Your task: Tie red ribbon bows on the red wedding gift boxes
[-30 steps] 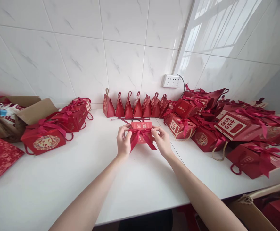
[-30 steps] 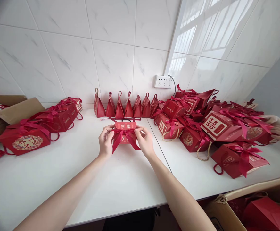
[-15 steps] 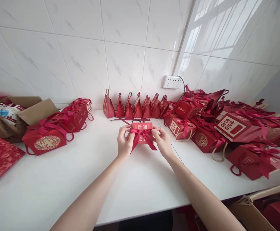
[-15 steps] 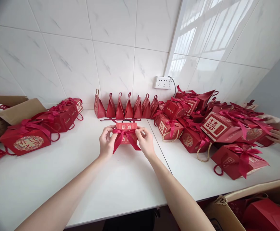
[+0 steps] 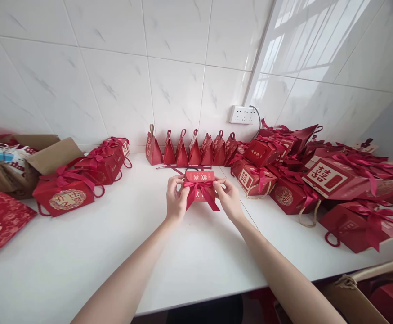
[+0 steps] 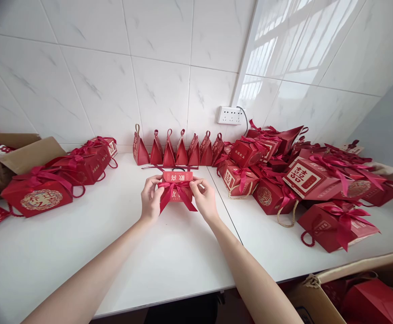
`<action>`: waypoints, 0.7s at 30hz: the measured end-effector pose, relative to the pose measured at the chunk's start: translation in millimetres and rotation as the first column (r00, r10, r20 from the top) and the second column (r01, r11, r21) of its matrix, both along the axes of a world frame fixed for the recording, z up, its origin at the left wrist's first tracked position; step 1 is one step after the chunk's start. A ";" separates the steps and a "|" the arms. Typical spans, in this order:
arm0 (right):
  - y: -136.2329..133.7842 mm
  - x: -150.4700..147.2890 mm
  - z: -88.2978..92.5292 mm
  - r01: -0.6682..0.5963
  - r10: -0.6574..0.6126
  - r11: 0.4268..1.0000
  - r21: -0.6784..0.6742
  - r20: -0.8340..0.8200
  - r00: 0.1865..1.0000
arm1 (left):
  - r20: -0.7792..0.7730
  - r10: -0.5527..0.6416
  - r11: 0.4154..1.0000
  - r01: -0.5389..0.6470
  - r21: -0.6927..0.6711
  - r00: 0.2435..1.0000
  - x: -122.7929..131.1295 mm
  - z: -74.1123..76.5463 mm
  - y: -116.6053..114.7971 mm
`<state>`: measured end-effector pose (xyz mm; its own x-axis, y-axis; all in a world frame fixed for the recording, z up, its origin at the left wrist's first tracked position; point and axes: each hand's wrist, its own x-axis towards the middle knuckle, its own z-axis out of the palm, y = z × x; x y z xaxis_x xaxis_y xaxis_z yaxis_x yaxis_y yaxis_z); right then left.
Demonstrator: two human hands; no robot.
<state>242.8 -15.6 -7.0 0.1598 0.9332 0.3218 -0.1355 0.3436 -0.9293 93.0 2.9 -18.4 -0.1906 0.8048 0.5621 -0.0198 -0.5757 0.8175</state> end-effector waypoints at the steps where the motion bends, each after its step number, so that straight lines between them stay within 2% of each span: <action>1: 0.0 0.0 0.1 0.000 0.000 1.000 -0.001 -0.004 1.000 | -0.015 -0.014 1.000 0.014 0.009 1.000 -0.7 0.0 0.2; 9: 0.1 0.6 0.0 0.016 -0.016 1.000 0.000 0.014 1.000 | 0.006 0.076 0.988 -0.075 -0.132 0.997 3.3 4.5 0.4; 16: -1.2 -0.3 2.1 0.019 -0.019 1.000 -0.002 0.018 1.000 | 0.083 0.044 0.993 -0.035 -0.109 0.996 1.8 2.7 2.1; 21: -0.8 0.2 1.6 0.019 -0.019 1.000 -0.005 0.024 1.000 | 0.038 0.053 0.992 -0.048 -0.118 0.998 2.5 1.7 2.0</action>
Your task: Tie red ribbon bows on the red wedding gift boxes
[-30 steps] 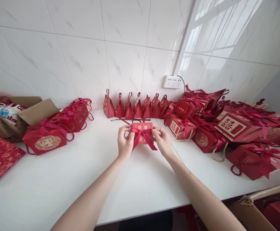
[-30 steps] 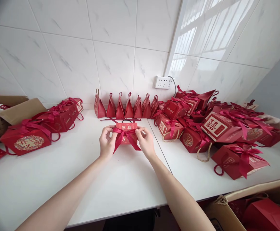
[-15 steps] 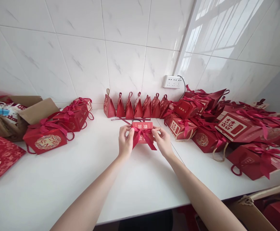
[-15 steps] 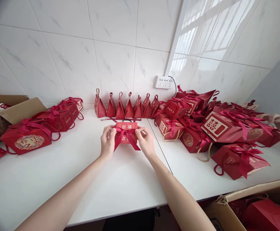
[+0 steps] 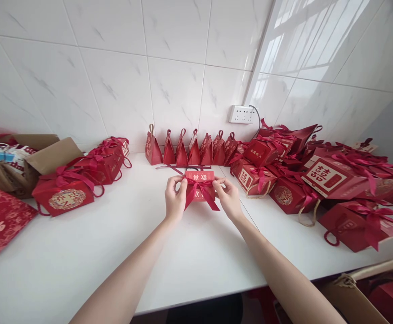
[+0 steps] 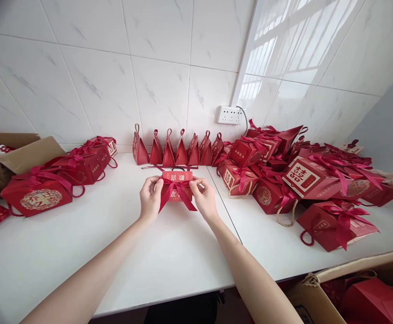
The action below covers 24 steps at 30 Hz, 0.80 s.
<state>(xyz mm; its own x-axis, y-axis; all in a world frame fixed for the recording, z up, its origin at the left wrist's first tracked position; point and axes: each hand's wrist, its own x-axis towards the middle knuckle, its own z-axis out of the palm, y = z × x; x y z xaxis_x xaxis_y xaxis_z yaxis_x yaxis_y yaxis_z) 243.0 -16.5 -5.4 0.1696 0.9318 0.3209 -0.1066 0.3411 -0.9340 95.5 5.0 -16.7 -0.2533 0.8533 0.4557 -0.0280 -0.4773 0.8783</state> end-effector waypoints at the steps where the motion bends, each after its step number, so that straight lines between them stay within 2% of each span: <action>1: 0.1 0.2 -0.2 -0.002 0.002 1.000 0.000 0.000 1.000 | 0.005 -0.003 1.000 0.003 -0.006 1.000 0.2 -0.1 -0.1; 6: -0.6 -0.2 0.6 -0.014 0.014 1.000 -0.009 -0.017 1.000 | 0.006 0.009 0.999 -0.009 -0.039 1.000 1.4 -1.0 -0.2; 16: 2.5 1.2 -1.7 -0.092 0.087 0.995 -0.033 -0.137 0.987 | -0.076 0.082 0.997 -0.081 0.008 0.994 3.8 -3.3 -0.3; 24: 3.0 1.8 -2.3 -0.093 0.088 0.995 -0.034 -0.127 0.988 | -0.054 0.055 0.998 -0.055 0.007 0.997 2.9 -3.6 -0.1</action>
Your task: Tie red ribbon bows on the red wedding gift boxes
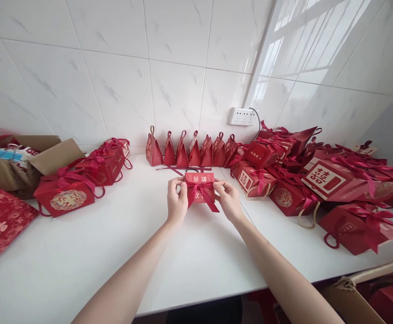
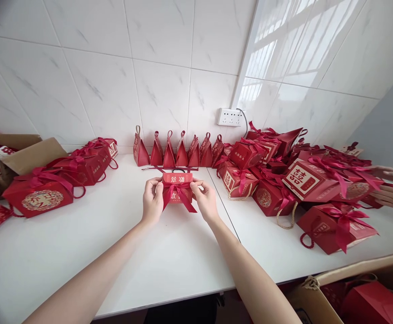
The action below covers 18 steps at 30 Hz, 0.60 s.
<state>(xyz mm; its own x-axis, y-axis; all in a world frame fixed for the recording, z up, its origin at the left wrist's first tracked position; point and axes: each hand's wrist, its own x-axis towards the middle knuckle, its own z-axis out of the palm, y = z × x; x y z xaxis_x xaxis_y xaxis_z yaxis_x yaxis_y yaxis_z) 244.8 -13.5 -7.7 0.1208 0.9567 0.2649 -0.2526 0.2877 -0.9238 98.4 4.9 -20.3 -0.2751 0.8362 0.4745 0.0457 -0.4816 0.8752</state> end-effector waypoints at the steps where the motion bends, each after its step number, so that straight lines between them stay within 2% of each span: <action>1: -0.4 -0.1 0.7 0.007 -0.007 1.000 -0.003 0.008 1.000 | 0.009 -0.008 1.000 0.008 0.003 1.000 -0.3 -0.2 0.3; 11: -1.9 -0.3 1.9 0.025 -0.025 1.000 -0.007 0.009 1.000 | 0.036 -0.030 1.000 0.030 -0.010 0.999 -0.7 -0.6 0.3; 18: -2.5 -0.7 3.1 0.033 -0.033 0.999 -0.011 0.032 0.999 | 0.023 -0.038 0.999 0.037 0.037 0.999 -1.2 1.2 -0.3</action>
